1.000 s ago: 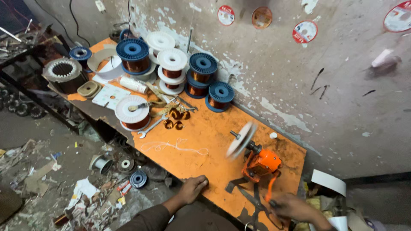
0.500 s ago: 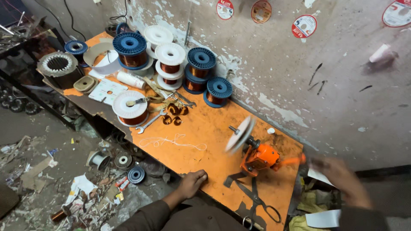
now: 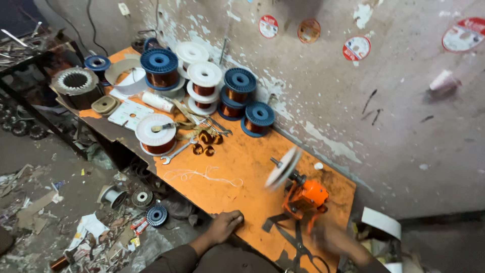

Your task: The person operates a bench grinder to smooth a small metal piece, then ties a white string around a copper coil and secures it with a knot. The person uses scissors to cut the string and places the coil on a white card.

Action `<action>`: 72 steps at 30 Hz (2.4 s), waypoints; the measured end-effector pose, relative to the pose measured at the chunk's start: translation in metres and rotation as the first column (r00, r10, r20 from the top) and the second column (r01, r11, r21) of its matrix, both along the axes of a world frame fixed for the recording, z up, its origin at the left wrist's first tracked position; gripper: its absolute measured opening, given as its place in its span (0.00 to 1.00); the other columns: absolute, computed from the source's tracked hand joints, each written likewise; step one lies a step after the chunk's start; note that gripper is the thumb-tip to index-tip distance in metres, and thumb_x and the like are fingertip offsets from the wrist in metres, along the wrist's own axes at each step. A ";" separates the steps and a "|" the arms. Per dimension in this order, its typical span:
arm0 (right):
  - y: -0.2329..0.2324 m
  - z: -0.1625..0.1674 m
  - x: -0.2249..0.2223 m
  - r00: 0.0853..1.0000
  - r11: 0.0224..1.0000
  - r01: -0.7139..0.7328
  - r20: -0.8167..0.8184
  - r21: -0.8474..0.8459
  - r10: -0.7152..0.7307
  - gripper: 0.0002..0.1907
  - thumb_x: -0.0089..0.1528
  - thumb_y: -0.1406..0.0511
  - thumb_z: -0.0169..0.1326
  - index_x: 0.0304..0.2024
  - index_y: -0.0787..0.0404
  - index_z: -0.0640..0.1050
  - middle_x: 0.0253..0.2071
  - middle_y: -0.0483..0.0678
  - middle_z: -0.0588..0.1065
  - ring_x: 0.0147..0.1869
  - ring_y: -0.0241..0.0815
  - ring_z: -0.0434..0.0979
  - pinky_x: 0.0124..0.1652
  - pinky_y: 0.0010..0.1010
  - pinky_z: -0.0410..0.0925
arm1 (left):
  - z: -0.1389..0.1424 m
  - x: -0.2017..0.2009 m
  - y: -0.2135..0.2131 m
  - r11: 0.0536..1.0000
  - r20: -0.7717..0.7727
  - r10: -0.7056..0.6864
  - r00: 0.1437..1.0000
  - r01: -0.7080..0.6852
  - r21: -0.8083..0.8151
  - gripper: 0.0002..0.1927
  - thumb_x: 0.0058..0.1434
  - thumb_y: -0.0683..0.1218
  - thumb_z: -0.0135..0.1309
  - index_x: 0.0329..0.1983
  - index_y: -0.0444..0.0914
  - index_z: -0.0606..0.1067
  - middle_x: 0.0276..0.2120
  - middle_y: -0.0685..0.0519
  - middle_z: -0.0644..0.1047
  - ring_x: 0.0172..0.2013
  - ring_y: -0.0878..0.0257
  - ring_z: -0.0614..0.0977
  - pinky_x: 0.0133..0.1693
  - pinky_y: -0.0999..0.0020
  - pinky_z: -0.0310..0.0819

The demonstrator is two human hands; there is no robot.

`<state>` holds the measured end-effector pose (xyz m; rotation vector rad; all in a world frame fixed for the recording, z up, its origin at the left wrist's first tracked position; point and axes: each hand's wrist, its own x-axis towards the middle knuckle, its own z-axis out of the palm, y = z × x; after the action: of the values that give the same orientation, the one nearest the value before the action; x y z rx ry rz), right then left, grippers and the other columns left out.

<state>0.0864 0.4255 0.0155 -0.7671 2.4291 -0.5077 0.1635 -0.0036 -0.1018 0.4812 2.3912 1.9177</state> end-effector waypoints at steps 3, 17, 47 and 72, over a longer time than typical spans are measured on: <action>0.047 0.062 -0.016 0.949 0.974 0.130 0.307 -0.183 -0.069 0.11 0.64 0.67 0.61 0.47 0.68 0.81 0.43 0.57 0.80 0.46 0.50 0.79 0.44 0.42 0.73 | 0.000 0.000 -0.001 1.000 0.006 -0.017 1.000 0.016 0.015 0.12 0.72 0.49 0.46 0.37 0.36 0.72 0.26 0.41 0.74 0.30 0.47 0.78 0.35 0.59 0.71; -0.009 0.021 -0.037 0.925 0.932 0.328 -0.148 -0.154 -0.350 0.11 0.61 0.74 0.63 0.44 0.75 0.81 0.44 0.64 0.80 0.49 0.55 0.81 0.46 0.47 0.77 | 0.005 0.002 0.001 1.000 0.014 0.012 1.000 -0.012 -0.014 0.12 0.70 0.49 0.46 0.37 0.37 0.73 0.27 0.42 0.76 0.30 0.49 0.80 0.34 0.58 0.72; -0.001 0.014 -0.015 0.987 0.999 -0.040 0.159 0.024 0.036 0.17 0.50 0.75 0.66 0.43 0.73 0.85 0.38 0.57 0.85 0.43 0.50 0.86 0.43 0.42 0.79 | 0.006 0.000 0.001 1.000 0.030 0.015 0.999 -0.014 -0.020 0.12 0.70 0.50 0.47 0.37 0.38 0.74 0.28 0.42 0.78 0.31 0.48 0.81 0.35 0.58 0.73; 0.022 0.110 0.014 0.724 0.727 0.680 0.069 0.093 -0.686 0.20 0.57 0.59 0.65 0.52 0.51 0.85 0.34 0.54 0.86 0.27 0.58 0.74 0.34 0.46 0.66 | -0.002 0.032 -0.008 0.997 0.095 0.001 0.995 -0.009 0.080 0.09 0.70 0.45 0.47 0.36 0.35 0.73 0.26 0.44 0.73 0.28 0.55 0.78 0.35 0.63 0.72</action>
<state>0.1002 0.4474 0.1254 0.2334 2.5633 -0.7147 0.1951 -0.0113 -0.1042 0.3790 2.2675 1.9968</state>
